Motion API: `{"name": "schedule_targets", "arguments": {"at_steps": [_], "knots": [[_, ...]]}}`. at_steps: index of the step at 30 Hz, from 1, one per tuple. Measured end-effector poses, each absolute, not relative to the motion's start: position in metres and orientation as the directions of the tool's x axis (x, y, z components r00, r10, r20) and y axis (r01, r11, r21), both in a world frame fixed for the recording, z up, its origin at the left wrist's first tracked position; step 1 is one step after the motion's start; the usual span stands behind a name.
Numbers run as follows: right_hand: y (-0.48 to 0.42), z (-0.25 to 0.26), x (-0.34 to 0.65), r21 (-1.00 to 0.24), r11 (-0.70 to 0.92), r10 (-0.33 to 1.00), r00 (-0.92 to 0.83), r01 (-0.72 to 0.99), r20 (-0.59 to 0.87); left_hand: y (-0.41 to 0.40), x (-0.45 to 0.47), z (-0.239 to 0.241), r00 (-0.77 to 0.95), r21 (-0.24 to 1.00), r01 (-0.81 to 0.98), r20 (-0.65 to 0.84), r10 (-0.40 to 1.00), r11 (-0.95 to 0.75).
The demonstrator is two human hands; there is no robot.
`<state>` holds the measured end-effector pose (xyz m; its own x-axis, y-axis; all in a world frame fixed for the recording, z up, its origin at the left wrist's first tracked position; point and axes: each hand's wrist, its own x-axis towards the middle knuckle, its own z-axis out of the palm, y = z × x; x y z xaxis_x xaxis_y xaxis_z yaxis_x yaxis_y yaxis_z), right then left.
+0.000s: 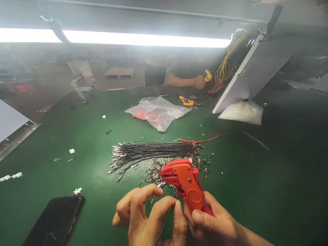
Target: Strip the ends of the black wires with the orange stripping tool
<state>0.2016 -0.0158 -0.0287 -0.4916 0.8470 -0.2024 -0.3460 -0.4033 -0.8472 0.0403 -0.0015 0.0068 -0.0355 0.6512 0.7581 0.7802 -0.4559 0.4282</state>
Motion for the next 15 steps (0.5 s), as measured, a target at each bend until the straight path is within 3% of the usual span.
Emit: {"name": "schedule_targets", "arguments": {"at_steps": [15], "knots": [[-0.024, -0.044, 0.192, -0.748, -0.44, 0.89, -0.351, -0.496, -0.291, -0.002, 0.044, 0.005, -0.035, 0.491, 0.726, 0.726, 0.687, -0.482]]}}
